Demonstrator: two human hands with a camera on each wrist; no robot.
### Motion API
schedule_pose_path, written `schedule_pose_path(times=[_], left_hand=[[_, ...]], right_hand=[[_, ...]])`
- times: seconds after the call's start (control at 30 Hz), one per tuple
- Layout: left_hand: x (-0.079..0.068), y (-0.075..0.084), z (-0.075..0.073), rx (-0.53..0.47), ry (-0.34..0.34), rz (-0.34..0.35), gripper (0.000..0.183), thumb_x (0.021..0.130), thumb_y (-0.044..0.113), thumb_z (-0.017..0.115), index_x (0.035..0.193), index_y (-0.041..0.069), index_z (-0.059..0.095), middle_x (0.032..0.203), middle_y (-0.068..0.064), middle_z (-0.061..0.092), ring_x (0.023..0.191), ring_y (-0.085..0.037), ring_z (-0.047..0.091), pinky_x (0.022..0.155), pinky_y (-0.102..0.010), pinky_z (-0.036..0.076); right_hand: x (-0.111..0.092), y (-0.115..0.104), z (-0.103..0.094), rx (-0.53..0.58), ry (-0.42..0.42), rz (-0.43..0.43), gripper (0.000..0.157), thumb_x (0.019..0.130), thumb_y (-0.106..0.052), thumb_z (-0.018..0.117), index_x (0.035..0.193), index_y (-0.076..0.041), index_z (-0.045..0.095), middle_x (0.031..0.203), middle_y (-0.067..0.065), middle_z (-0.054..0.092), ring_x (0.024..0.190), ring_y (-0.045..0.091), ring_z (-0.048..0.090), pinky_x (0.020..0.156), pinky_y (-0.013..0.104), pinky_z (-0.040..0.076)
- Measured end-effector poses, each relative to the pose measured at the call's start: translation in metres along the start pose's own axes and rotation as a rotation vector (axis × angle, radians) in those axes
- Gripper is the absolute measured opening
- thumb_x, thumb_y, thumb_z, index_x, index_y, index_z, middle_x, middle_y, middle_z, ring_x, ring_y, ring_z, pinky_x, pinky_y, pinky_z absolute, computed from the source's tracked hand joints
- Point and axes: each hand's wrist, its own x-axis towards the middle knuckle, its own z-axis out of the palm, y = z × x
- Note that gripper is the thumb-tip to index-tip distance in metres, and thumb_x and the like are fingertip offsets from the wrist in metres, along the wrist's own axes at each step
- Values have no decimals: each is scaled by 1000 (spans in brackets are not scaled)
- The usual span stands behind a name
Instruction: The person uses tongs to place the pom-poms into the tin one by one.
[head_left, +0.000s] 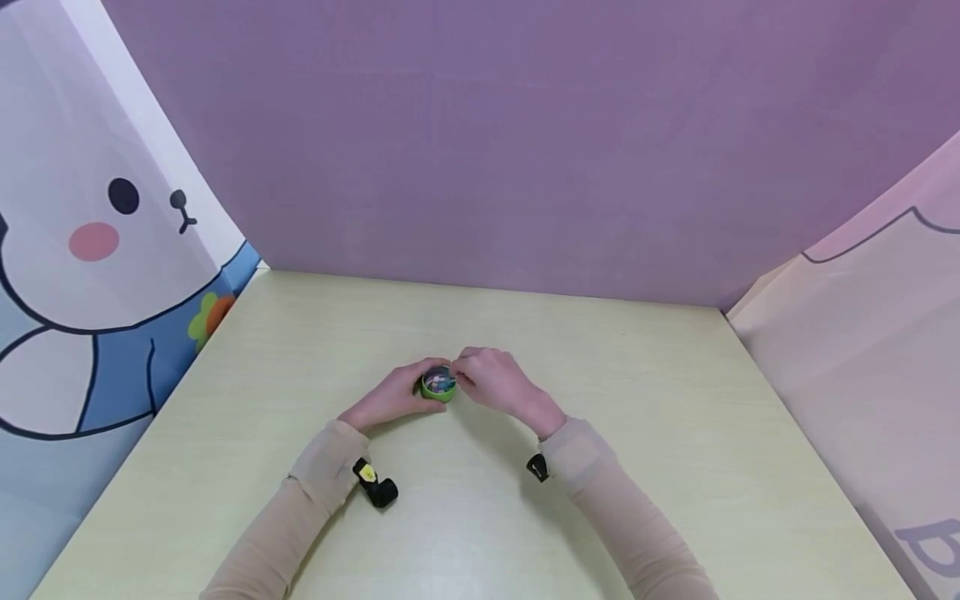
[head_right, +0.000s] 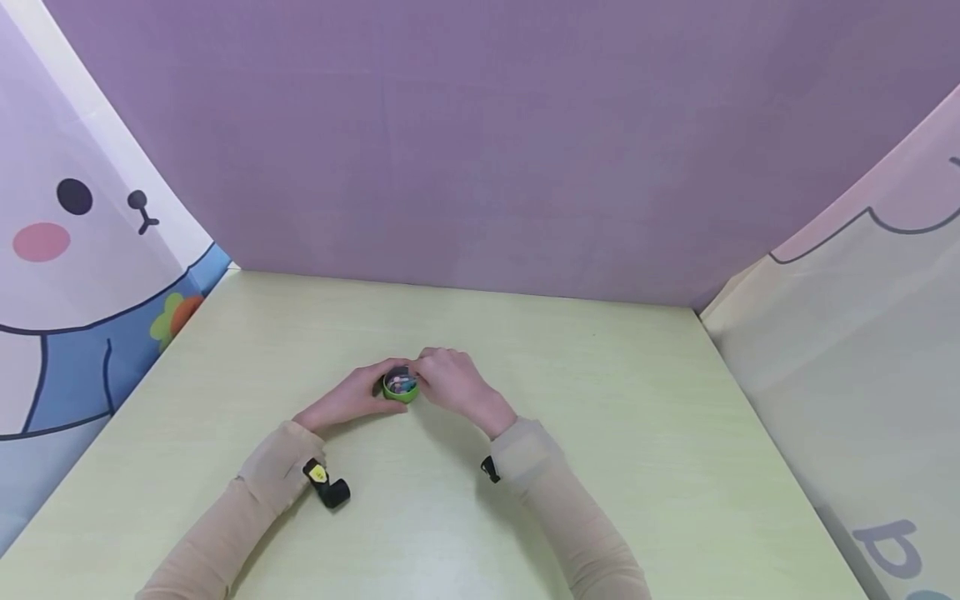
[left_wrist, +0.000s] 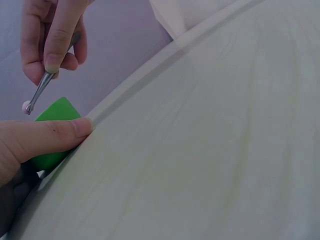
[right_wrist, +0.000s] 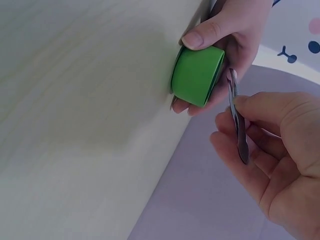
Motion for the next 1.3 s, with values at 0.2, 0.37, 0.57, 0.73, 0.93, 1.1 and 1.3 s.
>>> schedule_pose_path(times=[0.2,0.37,0.57,0.73,0.93,1.1,1.3], left_hand=[[-1,0,0,4,1,11,70,84,31,80,145,23,46,139,-2,59,126,-21,57,108,-44,47],[0,1,0,17,-2,1,71,84,30,80,145,23,46,139,-3,59,125,-21,57,108,-44,47],[0,1,0,16,0,-6,71,84,29,80,146,21,45,140,-4,58,126,-23,57,107,-45,47],[0,0,1,6,-2,-14,73,84,28,80,147,19,45,142,-5,57,128,-24,56,109,-47,46],[-1,-1,1,13,3,-18,74,84,28,80,148,16,44,143,-7,56,128,-24,56,109,-47,46],[-2,-1,1,17,6,-16,74,84,26,80,148,14,44,143,-9,56,128,-27,56,110,-48,45],[-2,-6,-1,21,13,-10,75,84,25,81,148,15,44,144,-10,55,128,-28,56,110,-48,45]], right_hand=[[1,-2,1,-13,-8,5,15,92,-3,64,100,-6,76,94,6,74,76,17,70,60,26,56],[2,-1,2,-9,-7,7,15,92,-3,63,100,-6,76,94,6,74,77,17,70,61,27,57],[-1,1,1,-2,-19,20,13,92,-4,64,98,-8,75,92,6,74,75,16,68,60,26,55],[-5,4,-1,26,-16,36,12,92,-3,64,96,-8,75,92,6,73,75,16,66,60,26,54],[-11,8,-3,49,32,37,15,89,0,66,99,-5,76,93,7,75,79,17,69,65,29,57],[-18,11,-5,60,40,65,14,88,-3,70,100,-4,76,95,8,75,81,18,70,69,30,58],[-24,17,-6,63,17,115,15,90,-5,70,103,-5,76,99,8,75,85,18,70,73,29,58]])
